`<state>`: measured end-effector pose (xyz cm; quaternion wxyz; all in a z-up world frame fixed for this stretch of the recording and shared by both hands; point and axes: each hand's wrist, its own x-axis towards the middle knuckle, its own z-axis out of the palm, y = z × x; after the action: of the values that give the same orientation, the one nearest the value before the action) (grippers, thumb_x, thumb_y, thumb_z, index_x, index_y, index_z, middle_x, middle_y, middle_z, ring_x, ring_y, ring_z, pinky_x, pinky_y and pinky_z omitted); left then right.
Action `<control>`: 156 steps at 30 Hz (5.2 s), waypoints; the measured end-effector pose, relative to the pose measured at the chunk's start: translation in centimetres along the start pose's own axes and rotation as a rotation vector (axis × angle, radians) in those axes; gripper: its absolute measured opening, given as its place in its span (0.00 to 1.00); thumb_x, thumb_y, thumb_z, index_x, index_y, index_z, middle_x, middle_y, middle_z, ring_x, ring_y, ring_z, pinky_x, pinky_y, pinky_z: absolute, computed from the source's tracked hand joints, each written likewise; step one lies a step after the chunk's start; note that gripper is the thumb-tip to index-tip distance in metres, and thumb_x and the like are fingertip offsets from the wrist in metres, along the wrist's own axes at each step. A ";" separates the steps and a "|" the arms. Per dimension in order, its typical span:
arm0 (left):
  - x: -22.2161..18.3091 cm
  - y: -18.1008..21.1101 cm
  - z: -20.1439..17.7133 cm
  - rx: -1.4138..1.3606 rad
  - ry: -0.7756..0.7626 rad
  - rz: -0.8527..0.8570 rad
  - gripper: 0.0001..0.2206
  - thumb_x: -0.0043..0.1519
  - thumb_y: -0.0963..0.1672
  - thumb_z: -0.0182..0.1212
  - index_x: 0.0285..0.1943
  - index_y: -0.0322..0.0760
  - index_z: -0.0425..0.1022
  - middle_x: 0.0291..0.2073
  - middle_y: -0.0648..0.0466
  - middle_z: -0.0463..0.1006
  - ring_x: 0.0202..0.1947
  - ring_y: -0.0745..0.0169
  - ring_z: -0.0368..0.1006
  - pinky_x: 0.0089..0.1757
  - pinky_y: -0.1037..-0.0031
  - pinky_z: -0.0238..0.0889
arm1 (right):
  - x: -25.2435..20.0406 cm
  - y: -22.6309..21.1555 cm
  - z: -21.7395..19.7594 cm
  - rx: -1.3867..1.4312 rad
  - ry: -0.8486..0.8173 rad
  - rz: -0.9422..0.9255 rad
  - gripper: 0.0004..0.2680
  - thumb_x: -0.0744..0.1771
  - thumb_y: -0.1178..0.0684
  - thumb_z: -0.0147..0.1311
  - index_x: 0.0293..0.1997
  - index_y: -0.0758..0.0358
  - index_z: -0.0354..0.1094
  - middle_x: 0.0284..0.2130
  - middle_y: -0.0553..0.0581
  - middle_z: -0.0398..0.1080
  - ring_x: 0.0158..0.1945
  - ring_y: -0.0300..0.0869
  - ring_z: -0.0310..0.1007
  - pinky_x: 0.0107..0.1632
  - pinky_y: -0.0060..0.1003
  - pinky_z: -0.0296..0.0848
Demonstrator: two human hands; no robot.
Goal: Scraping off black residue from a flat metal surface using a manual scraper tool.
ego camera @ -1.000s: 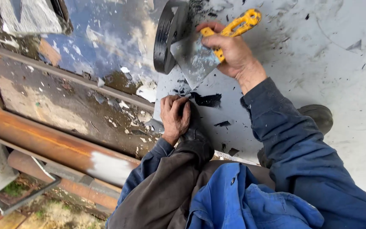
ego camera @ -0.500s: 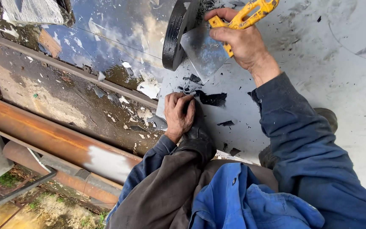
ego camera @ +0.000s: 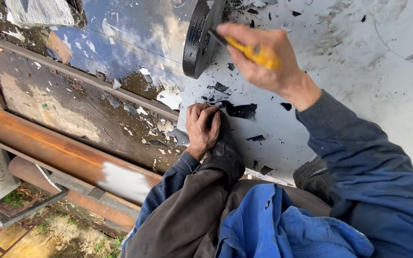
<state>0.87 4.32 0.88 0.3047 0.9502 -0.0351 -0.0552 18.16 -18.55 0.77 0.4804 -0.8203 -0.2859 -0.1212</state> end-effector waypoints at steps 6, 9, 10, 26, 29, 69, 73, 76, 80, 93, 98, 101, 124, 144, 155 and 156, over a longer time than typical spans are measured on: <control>0.4 -0.1 0.0 -0.022 0.015 0.015 0.09 0.61 0.40 0.67 0.49 0.39 0.77 0.43 0.51 0.75 0.50 0.48 0.69 0.50 0.61 0.66 | -0.8 1.1 0.2 0.267 -0.186 0.245 0.12 0.72 0.60 0.58 0.64 0.64 0.71 0.45 0.56 0.78 0.40 0.38 0.78 0.41 0.33 0.78; 0.3 0.1 0.0 -0.017 0.003 0.006 0.09 0.61 0.40 0.67 0.49 0.39 0.77 0.43 0.51 0.74 0.49 0.47 0.69 0.49 0.61 0.66 | -0.3 2.3 0.3 0.364 -0.159 0.318 0.09 0.74 0.60 0.54 0.61 0.66 0.69 0.47 0.55 0.76 0.48 0.37 0.77 0.49 0.32 0.76; 0.3 0.2 0.1 -0.019 0.012 0.018 0.09 0.61 0.40 0.67 0.49 0.39 0.77 0.43 0.51 0.74 0.49 0.47 0.69 0.49 0.61 0.66 | -0.7 3.2 0.5 0.354 -0.153 0.308 0.09 0.74 0.60 0.54 0.61 0.66 0.69 0.47 0.55 0.76 0.48 0.37 0.77 0.49 0.32 0.76; 0.0 -0.1 -0.2 -0.014 0.009 0.017 0.09 0.60 0.40 0.67 0.49 0.39 0.77 0.43 0.50 0.74 0.49 0.48 0.69 0.48 0.61 0.66 | -3.3 2.0 1.6 0.619 -0.118 0.616 0.10 0.72 0.58 0.55 0.62 0.59 0.69 0.49 0.48 0.72 0.45 0.28 0.70 0.47 0.27 0.70; 0.6 -0.3 0.2 -0.022 0.011 0.037 0.10 0.60 0.40 0.67 0.49 0.39 0.77 0.44 0.50 0.74 0.49 0.47 0.69 0.49 0.61 0.66 | -3.1 2.1 -0.4 0.854 -0.048 0.689 0.11 0.72 0.59 0.56 0.63 0.61 0.68 0.51 0.47 0.69 0.53 0.30 0.68 0.56 0.27 0.71; -1.9 -0.8 0.6 -0.047 0.017 -0.013 0.10 0.61 0.42 0.66 0.50 0.38 0.76 0.45 0.48 0.74 0.49 0.43 0.69 0.49 0.59 0.66 | -1.3 -7.9 -3.5 0.619 0.365 0.723 0.08 0.71 0.65 0.51 0.57 0.68 0.63 0.49 0.52 0.63 0.49 0.36 0.68 0.53 0.33 0.71; -0.2 -1.5 0.7 -0.003 -0.015 0.044 0.12 0.55 0.42 0.67 0.47 0.36 0.76 0.43 0.45 0.72 0.47 0.41 0.66 0.48 0.56 0.64 | -2.6 -8.8 1.6 0.672 0.233 0.735 0.09 0.67 0.67 0.50 0.51 0.70 0.62 0.48 0.55 0.62 0.46 0.38 0.66 0.48 0.35 0.71; -1.1 -1.1 0.2 0.010 -0.027 0.017 0.13 0.57 0.42 0.67 0.49 0.37 0.76 0.45 0.45 0.72 0.49 0.41 0.67 0.48 0.56 0.65 | -0.8 -8.1 -1.2 0.167 0.163 0.284 0.08 0.67 0.68 0.51 0.48 0.68 0.61 0.50 0.62 0.59 0.49 0.45 0.66 0.49 0.34 0.74; -0.8 -0.9 0.6 -0.004 -0.014 -0.040 0.13 0.59 0.42 0.67 0.51 0.36 0.75 0.48 0.46 0.73 0.52 0.42 0.67 0.50 0.56 0.65 | -2.3 -8.6 1.6 0.699 0.324 0.778 0.06 0.67 0.66 0.48 0.47 0.74 0.62 0.49 0.56 0.60 0.43 0.37 0.63 0.46 0.33 0.69; -0.7 -3.0 0.0 -0.326 -0.017 -0.332 0.13 0.72 0.46 0.52 0.54 0.32 0.76 0.45 0.49 0.79 0.48 0.57 0.72 0.52 0.68 0.66 | -4.8 -7.2 2.3 0.931 0.372 0.747 0.10 0.76 0.56 0.49 0.64 0.64 0.58 0.47 0.48 0.61 0.43 0.30 0.58 0.47 0.28 0.62; 0.4 -1.7 -2.5 -0.744 -0.001 -0.526 0.19 0.75 0.48 0.42 0.60 0.29 0.74 0.42 0.57 0.78 0.44 0.70 0.70 0.48 0.77 0.64 | -7.9 -9.9 6.3 0.964 0.305 0.910 0.09 0.75 0.50 0.46 0.59 0.63 0.60 0.42 0.46 0.59 0.40 0.31 0.54 0.45 0.28 0.61; 0.9 -0.9 -3.2 -0.887 0.023 -0.627 0.16 0.73 0.47 0.52 0.61 0.28 0.74 0.39 0.59 0.75 0.39 0.74 0.66 0.41 0.81 0.61 | -9.7 -11.7 7.3 1.113 0.173 1.023 0.12 0.74 0.46 0.46 0.59 0.62 0.60 0.40 0.47 0.61 0.40 0.32 0.57 0.44 0.30 0.63; 7.3 7.1 -8.7 -0.112 -0.162 -0.467 0.10 0.69 0.45 0.57 0.47 0.30 0.73 0.22 0.45 0.75 0.23 0.59 0.71 0.28 0.67 0.64 | -8.5 -5.1 9.8 0.852 -0.236 0.977 0.17 0.73 0.39 0.52 0.34 0.65 0.70 0.22 0.47 0.61 0.29 0.33 0.59 0.32 0.35 0.61; 8.4 6.1 -9.2 0.029 -0.227 -0.338 0.10 0.68 0.44 0.56 0.38 0.30 0.71 0.21 0.35 0.72 0.28 0.30 0.73 0.28 0.54 0.62 | -8.5 -6.6 11.3 0.854 0.082 0.943 0.11 0.73 0.48 0.53 0.43 0.69 0.73 0.30 0.43 0.71 0.36 0.29 0.65 0.39 0.30 0.67; 9.4 7.3 -9.8 -0.109 -0.269 -0.399 0.11 0.70 0.44 0.54 0.41 0.28 0.72 0.21 0.39 0.71 0.22 0.41 0.70 0.28 0.60 0.61 | -7.0 -6.8 9.9 1.070 0.046 1.142 0.13 0.71 0.45 0.55 0.37 0.67 0.75 0.24 0.41 0.66 0.30 0.28 0.58 0.31 0.29 0.60; 9.7 7.4 -9.8 -0.108 -0.263 -0.401 0.11 0.70 0.44 0.54 0.42 0.28 0.72 0.20 0.41 0.71 0.20 0.44 0.68 0.27 0.61 0.60 | -6.8 -6.8 9.8 1.083 0.063 1.113 0.13 0.72 0.45 0.55 0.38 0.67 0.75 0.25 0.41 0.68 0.30 0.27 0.59 0.32 0.29 0.61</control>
<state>11.43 2.97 12.27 0.3309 0.9051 0.1178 -0.2397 7.97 -10.01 -2.59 0.8123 -0.4901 0.1628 0.2712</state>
